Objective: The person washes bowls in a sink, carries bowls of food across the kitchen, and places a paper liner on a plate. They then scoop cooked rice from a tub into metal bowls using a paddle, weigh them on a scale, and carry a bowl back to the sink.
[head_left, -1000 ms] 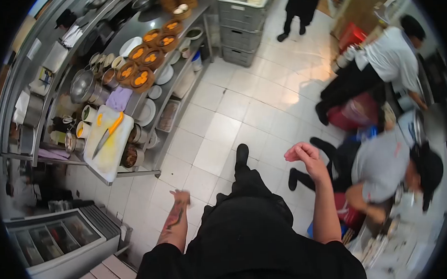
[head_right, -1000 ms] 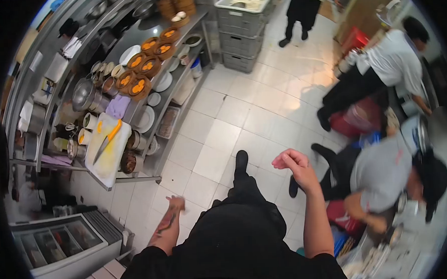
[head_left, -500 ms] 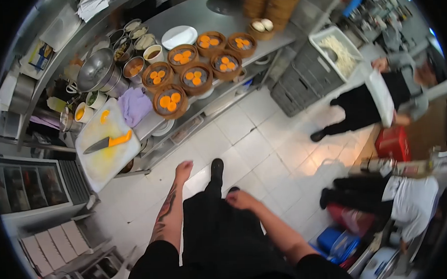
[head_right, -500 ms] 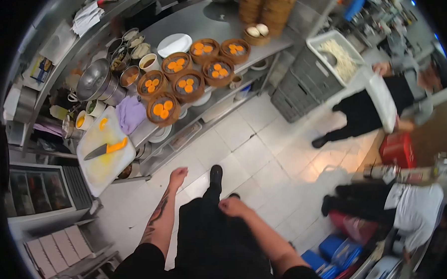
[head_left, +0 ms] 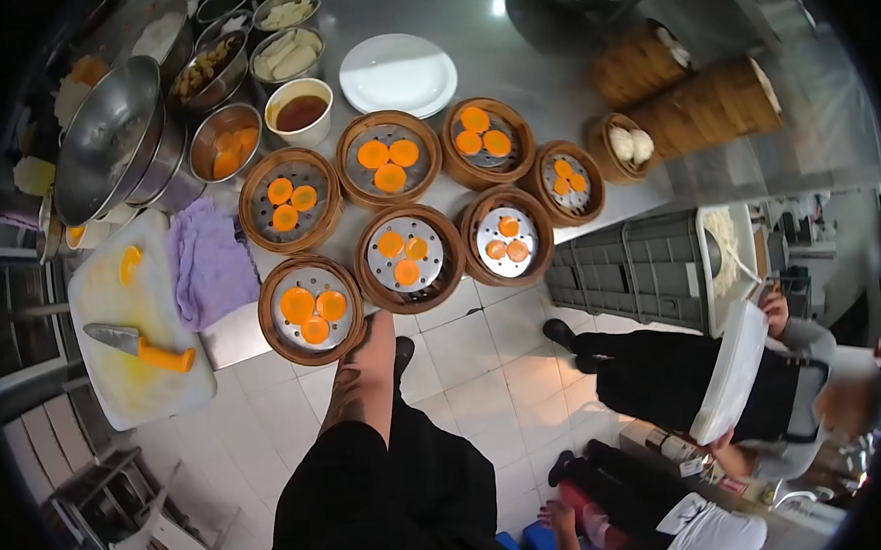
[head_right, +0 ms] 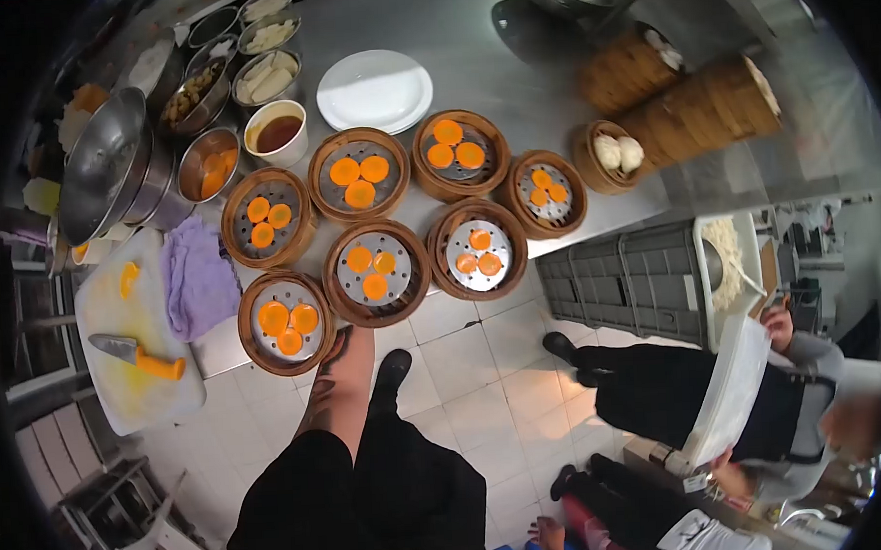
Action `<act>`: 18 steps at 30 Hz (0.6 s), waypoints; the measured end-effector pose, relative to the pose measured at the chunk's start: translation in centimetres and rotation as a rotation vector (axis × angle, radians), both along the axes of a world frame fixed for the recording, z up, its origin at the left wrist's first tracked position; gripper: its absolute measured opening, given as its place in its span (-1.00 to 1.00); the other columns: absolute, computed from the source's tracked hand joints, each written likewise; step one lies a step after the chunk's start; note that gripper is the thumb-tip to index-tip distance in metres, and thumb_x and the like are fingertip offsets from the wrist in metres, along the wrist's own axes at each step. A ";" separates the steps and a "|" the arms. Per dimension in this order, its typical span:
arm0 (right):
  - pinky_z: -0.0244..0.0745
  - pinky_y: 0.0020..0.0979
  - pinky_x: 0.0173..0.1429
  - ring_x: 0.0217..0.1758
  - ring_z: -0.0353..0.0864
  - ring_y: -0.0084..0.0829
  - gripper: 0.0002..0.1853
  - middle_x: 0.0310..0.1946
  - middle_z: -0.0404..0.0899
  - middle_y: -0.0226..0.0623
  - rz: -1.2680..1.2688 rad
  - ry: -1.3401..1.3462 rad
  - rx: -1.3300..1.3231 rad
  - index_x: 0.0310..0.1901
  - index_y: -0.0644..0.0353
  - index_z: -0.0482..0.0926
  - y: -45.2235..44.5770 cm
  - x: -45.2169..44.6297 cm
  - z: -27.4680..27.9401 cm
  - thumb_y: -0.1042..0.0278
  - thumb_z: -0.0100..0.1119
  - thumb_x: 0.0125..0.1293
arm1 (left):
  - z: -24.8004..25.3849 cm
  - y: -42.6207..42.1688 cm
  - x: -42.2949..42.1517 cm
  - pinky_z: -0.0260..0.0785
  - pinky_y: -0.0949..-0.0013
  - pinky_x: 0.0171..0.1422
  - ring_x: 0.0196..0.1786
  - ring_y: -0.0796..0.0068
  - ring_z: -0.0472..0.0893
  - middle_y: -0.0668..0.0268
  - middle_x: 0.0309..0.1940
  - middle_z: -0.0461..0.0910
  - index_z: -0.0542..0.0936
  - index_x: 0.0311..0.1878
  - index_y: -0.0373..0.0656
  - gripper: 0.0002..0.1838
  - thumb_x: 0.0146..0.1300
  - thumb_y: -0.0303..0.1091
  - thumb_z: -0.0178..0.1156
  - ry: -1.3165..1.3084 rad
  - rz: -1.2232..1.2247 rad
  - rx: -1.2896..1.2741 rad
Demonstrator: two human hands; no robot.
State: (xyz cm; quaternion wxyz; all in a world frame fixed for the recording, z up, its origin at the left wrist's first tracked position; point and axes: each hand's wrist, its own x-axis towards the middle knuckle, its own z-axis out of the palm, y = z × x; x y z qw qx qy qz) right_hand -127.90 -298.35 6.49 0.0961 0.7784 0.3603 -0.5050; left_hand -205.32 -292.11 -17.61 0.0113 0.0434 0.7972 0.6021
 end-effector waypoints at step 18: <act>0.68 -0.31 -0.21 -0.21 0.78 -0.24 -0.61 -0.09 0.72 -0.07 0.288 0.305 -0.036 0.19 0.30 0.51 6.9 -9.8 1.3 0.19 0.14 0.51 | 1.9 -1.4 -0.2 0.53 0.30 0.07 -0.07 0.31 0.69 0.14 -0.15 0.72 0.63 0.06 -0.25 -0.69 0.31 -0.31 0.31 0.038 0.125 0.012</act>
